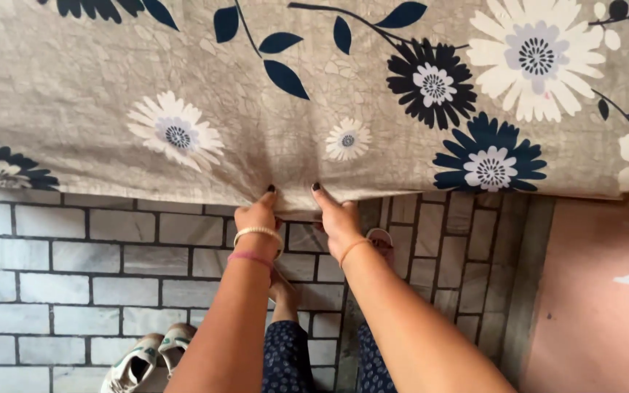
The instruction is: Making a bed by spreading and tucking in a floral bedsheet.
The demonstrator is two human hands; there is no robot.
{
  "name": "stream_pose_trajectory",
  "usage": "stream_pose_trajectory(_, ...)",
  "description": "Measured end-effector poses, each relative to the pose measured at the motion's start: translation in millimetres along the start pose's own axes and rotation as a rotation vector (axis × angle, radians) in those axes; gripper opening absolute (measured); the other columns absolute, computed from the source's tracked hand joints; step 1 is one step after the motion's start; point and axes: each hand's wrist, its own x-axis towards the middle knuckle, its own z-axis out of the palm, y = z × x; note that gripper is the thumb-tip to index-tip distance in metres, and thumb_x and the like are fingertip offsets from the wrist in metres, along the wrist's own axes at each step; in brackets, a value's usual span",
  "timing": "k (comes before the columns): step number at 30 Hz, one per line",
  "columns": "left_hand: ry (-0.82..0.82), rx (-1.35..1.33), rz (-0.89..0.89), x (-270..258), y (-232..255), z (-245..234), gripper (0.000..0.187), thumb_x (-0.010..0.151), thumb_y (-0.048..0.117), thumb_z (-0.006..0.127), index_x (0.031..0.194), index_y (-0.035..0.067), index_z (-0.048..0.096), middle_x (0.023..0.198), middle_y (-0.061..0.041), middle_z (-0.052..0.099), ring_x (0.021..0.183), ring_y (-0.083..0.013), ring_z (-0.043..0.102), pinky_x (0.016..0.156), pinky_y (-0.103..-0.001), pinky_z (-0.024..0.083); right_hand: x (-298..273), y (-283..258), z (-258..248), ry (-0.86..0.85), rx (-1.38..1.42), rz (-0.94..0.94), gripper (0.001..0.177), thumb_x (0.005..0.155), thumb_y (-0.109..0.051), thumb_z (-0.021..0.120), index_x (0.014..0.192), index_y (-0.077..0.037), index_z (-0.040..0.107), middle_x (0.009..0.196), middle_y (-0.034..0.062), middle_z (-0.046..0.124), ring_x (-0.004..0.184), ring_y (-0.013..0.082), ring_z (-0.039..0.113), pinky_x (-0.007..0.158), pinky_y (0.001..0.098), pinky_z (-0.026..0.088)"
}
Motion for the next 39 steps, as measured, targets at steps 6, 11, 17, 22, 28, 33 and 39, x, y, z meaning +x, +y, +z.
stream_pose_trajectory(6, 0.225, 0.220, 0.123, 52, -23, 17, 0.049, 0.077, 0.025, 0.084, 0.107, -0.010, 0.068, 0.104, -0.018, 0.076, 0.087, -0.0241, 0.070, 0.080, -0.037, 0.055, -32, -43, 15, 0.312, -0.053, -0.028, 0.068, 0.075, -0.019, 0.084, 0.130, 0.005, 0.053, 0.122, 0.0179, 0.063, 0.109, 0.0260, 0.060, 0.095, 0.0427, 0.050)
stream_pose_trajectory(11, 0.362, 0.091, -0.166, 68, 4, 24, 0.062, 0.079, 0.027, 0.083, 0.129, 0.005, 0.052, 0.126, -0.016, 0.064, 0.109, -0.0263, 0.064, 0.090, -0.040, 0.051, -24, -75, 9, 0.478, 0.173, -0.179, 0.083, 0.070, -0.007, 0.086, 0.138, 0.000, 0.040, 0.123, 0.0125, 0.059, 0.110, 0.0197, 0.056, 0.098, 0.0374, 0.045)
stream_pose_trajectory(17, 0.570, 0.074, 0.247, -99, 56, 63, 0.080, 0.068, 0.003, 0.087, 0.132, 0.009, 0.039, 0.125, -0.018, 0.050, 0.105, -0.0308, 0.061, 0.087, -0.041, 0.055, -17, -120, 4, 0.283, 0.511, 0.147, 0.039, 0.072, -0.016, 0.086, 0.103, -0.005, 0.065, 0.090, -0.0007, 0.060, 0.076, 0.0090, 0.050, 0.073, 0.0272, 0.043)
stream_pose_trajectory(22, 0.131, -0.062, 0.386, -53, 12, 92, 0.055, 0.074, -0.001, 0.079, 0.121, 0.006, 0.051, 0.103, -0.015, 0.062, 0.091, -0.0269, 0.064, 0.080, -0.042, 0.054, -26, -153, 2, 0.171, 0.632, 0.340, 0.025, 0.071, -0.025, 0.079, 0.089, -0.012, 0.067, 0.070, 0.0035, 0.048, 0.052, 0.0155, 0.035, 0.047, 0.0352, 0.027)
stream_pose_trajectory(28, -0.430, -0.588, -0.367, -106, 103, 107, 0.043, 0.080, 0.015, 0.066, 0.117, -0.004, 0.053, 0.105, -0.021, 0.064, 0.095, -0.0339, 0.065, 0.091, -0.043, 0.059, -10, -160, 10, 0.061, 0.881, 0.311, 0.026, 0.070, -0.017, 0.072, 0.091, -0.007, 0.061, 0.085, 0.0074, 0.062, 0.071, 0.0229, 0.056, 0.060, 0.0350, 0.045)
stream_pose_trajectory(33, -0.218, -0.565, -0.419, -106, 106, 119, 0.055, 0.078, 0.021, 0.069, 0.123, -0.007, 0.054, 0.121, -0.025, 0.059, 0.105, -0.0364, 0.061, 0.100, -0.045, 0.052, 1, -151, -4, 0.011, 1.093, 0.402, 0.034, 0.074, -0.016, 0.066, 0.102, 0.001, 0.056, 0.103, 0.0137, 0.054, 0.099, 0.0269, 0.051, 0.088, 0.0388, 0.049)
stream_pose_trajectory(39, -0.343, -0.659, -0.249, -72, 63, 113, 0.043, 0.073, 0.016, 0.075, 0.114, 0.005, 0.064, 0.116, -0.011, 0.066, 0.108, -0.0271, 0.062, 0.095, -0.040, 0.052, 16, -113, -38, -0.365, 1.244, 0.317, 0.037, 0.067, -0.011, 0.060, 0.101, 0.000, 0.058, 0.104, 0.0119, 0.059, 0.100, 0.0279, 0.054, 0.100, 0.0434, 0.047)
